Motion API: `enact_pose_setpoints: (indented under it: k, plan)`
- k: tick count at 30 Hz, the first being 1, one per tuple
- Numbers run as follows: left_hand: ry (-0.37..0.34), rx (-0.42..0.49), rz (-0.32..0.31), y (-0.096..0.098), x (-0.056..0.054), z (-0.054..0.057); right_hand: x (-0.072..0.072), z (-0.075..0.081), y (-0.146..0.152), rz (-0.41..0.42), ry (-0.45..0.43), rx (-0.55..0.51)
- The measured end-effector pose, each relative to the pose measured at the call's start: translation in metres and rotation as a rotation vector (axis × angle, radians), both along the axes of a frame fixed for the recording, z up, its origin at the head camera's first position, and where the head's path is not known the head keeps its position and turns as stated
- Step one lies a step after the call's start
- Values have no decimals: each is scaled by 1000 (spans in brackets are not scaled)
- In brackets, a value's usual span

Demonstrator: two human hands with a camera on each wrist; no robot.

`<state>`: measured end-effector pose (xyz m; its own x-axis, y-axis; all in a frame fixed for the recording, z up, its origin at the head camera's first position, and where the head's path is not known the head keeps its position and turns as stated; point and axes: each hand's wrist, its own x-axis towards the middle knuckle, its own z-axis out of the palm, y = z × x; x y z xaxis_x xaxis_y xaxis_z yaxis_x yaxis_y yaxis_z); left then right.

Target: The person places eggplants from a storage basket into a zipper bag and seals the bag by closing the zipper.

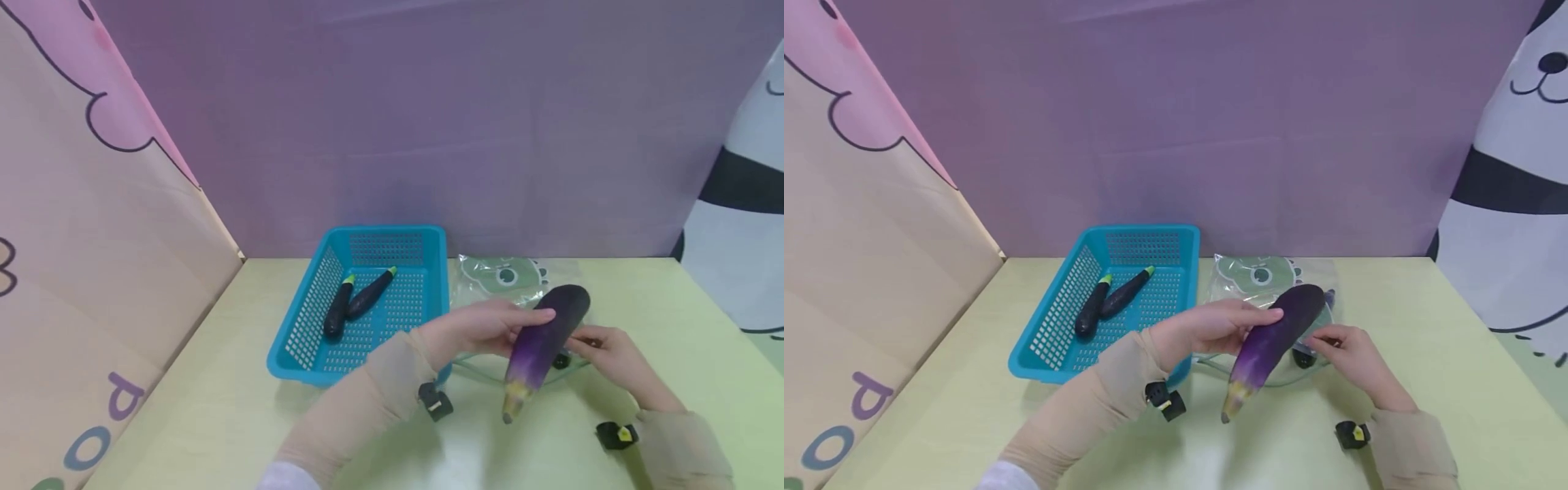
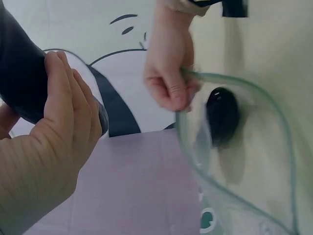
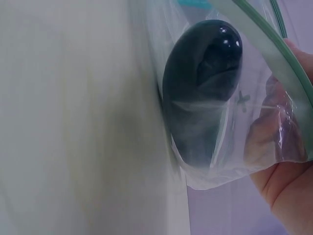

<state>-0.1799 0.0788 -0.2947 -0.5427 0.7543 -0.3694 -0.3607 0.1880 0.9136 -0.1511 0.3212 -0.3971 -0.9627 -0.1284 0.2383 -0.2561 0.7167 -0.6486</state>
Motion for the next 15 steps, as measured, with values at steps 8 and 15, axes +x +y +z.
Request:
enact_pose_setpoints:
  k: [8, 15]
  plan:
    - [-31, -27, -24, -2, 13, -16, -2, 3, -2, 1, 16, -3]
    - [-53, -20, 19, -1, 21, -27, -1, 0, -1, -3, 31, 9]
